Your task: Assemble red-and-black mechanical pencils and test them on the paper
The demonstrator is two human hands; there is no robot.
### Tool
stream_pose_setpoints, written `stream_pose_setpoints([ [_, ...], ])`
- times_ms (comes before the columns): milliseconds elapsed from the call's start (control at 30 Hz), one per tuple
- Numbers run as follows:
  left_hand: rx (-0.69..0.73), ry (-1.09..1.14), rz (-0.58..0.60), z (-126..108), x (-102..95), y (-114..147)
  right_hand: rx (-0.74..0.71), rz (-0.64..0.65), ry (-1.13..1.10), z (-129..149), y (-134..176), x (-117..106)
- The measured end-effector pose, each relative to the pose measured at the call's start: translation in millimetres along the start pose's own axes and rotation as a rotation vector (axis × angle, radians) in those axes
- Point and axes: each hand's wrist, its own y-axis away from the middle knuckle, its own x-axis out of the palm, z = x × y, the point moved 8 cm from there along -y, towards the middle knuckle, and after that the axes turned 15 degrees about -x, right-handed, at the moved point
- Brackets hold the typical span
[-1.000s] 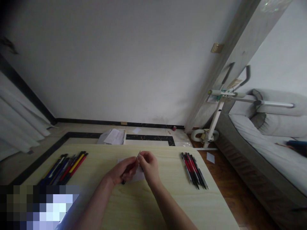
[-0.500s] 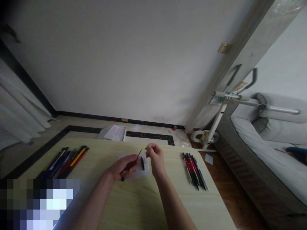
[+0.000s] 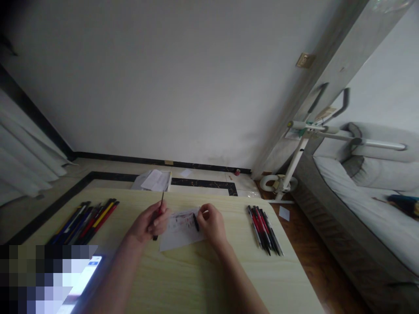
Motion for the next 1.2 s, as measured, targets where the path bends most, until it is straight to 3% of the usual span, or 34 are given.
stream_pose_setpoints([
  [233,-0.02,-0.009,-0.15,-8.2,-19.6,11.6,0.02,-0.214,-0.104,-12.1,-0.4,-19.1],
  [567,0.128,0.015,-0.2,-21.2,-17.0,23.4,0.054,-0.303,-0.176,-15.6,1.4,-26.6],
  [800,0.143,0.118,-0.241,-26.9,-24.9,33.6,0.008,-0.216,-0.229,-14.5,2.0,-16.7],
  [1200,0.048,0.07,-0.313,-20.5,-28.4,39.9,-0.068,-0.136,-0.082,-0.8,-0.1,-14.6],
])
